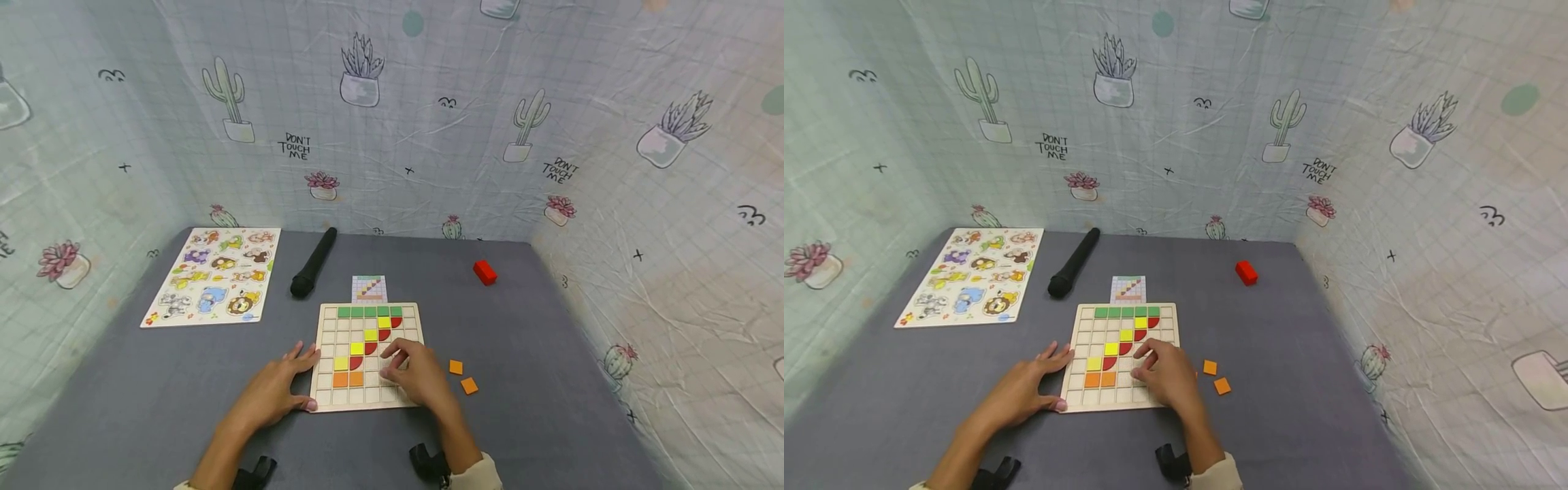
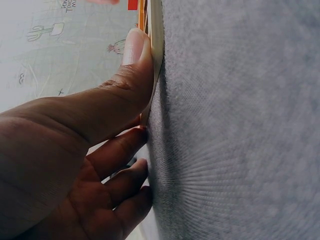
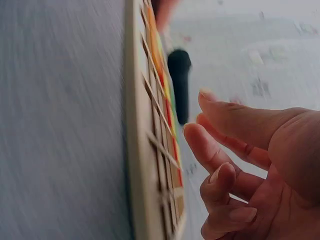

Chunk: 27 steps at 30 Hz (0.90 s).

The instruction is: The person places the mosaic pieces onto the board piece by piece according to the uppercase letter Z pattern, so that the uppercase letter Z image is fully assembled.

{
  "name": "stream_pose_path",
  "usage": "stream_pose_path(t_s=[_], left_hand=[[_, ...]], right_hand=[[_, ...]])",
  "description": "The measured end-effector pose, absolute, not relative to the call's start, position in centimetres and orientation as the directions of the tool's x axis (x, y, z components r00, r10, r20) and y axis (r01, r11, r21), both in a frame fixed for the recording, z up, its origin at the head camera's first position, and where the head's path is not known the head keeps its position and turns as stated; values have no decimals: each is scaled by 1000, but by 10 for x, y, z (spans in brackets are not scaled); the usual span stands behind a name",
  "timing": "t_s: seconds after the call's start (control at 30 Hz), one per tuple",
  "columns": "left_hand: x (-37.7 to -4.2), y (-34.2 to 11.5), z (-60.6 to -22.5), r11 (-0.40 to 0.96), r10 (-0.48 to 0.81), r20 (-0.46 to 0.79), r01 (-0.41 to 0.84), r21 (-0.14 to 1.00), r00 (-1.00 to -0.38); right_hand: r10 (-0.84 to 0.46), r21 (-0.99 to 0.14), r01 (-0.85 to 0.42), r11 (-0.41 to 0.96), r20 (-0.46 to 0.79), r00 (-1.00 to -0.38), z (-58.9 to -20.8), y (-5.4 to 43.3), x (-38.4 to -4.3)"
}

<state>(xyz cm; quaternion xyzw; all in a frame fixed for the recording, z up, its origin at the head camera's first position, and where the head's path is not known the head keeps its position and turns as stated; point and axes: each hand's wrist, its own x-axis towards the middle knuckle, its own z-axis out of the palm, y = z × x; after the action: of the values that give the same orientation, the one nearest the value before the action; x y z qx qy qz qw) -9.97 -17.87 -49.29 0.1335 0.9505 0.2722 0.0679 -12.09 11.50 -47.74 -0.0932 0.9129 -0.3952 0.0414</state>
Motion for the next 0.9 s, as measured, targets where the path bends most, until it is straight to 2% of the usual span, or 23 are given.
stream_pose_path(t_s=[0.27,0.47,0.73,0.9], left_hand=[[-100,-180,-491,816,303,-48,233,528,-952],[-100,-180,-493,819,300,-49,231,526,-953],[-100,-179,-493,824,288,-64,213,525,-955],[-99,-178,-492,821,286,-72,205,534,-956]], right_hand=[[-135,-744,-85,663,-7,-991,-467,161,-127],[-96,-694,-41,718,-41,-994,-464,191,-129],[-155,-582,-81,809,-78,-985,-467,208,-129],[-175,-558,-86,825,-109,-978,-471,203,-129]])
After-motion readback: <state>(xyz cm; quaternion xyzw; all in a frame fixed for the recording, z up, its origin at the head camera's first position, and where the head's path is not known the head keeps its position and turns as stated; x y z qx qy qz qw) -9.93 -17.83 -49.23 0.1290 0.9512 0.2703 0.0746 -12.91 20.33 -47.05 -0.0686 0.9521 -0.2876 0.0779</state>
